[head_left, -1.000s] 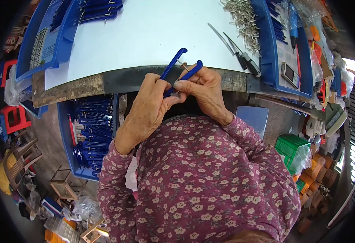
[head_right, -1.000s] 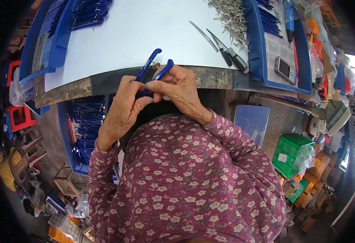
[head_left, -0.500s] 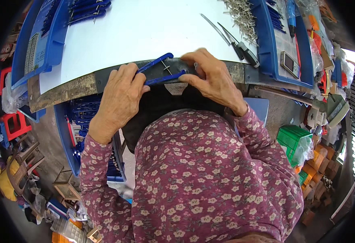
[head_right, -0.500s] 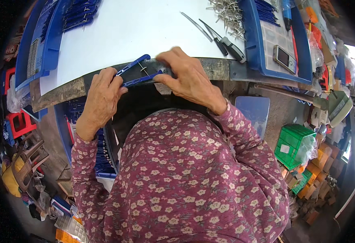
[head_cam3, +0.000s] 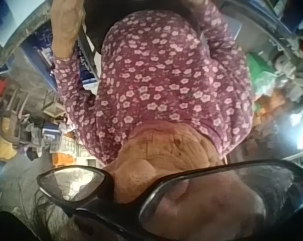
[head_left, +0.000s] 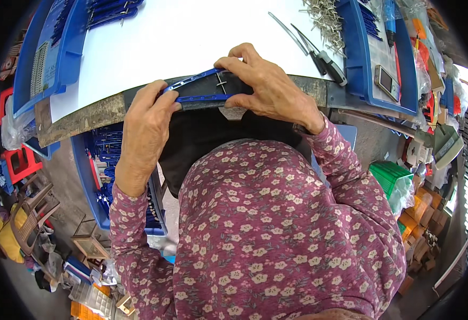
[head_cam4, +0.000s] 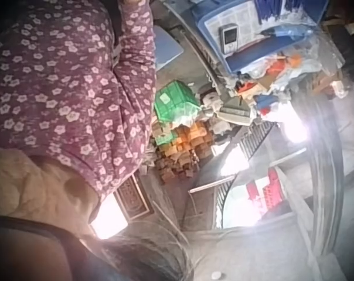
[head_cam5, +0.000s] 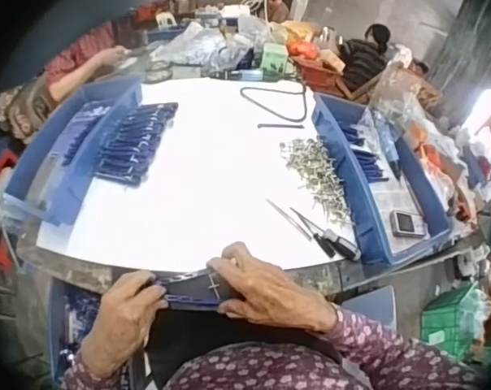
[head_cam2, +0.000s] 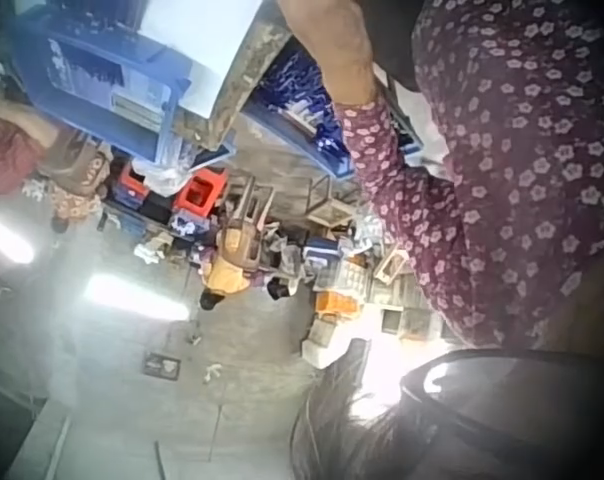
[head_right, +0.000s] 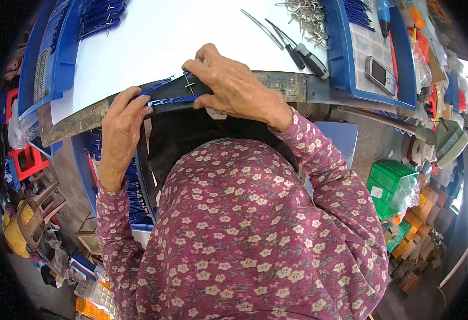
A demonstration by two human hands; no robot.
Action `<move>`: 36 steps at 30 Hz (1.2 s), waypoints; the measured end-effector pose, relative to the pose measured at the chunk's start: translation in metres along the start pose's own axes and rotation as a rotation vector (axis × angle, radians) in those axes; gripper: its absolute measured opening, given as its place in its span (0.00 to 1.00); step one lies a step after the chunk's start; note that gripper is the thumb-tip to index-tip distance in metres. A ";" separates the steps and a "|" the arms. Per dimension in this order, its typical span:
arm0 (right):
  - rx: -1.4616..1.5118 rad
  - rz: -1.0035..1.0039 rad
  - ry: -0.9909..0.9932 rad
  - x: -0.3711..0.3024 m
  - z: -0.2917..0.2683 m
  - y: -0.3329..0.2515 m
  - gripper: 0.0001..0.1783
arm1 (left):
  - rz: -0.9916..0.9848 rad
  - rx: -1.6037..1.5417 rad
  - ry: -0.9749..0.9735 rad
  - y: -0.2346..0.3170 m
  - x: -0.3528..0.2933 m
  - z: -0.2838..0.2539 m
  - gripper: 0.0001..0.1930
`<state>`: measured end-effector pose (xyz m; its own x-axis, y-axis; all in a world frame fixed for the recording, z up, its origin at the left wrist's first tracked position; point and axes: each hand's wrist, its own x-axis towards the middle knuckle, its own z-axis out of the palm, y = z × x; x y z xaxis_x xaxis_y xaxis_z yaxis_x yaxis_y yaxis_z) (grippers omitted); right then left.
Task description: Assembling small metal components onto blue plastic strips at a manual workstation.
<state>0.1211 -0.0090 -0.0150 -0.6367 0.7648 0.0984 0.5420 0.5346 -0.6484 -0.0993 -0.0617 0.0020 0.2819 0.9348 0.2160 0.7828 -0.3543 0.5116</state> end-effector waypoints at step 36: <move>-0.394 -0.241 0.028 0.023 0.038 -0.043 0.33 | 0.082 0.151 0.047 -0.046 -0.036 -0.029 0.09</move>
<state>0.0625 -0.0283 -0.0134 -0.7579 0.6087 0.2346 0.5511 0.7899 -0.2690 -0.1611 -0.0797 -0.0055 0.3245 0.8997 0.2919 0.8338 -0.4178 0.3608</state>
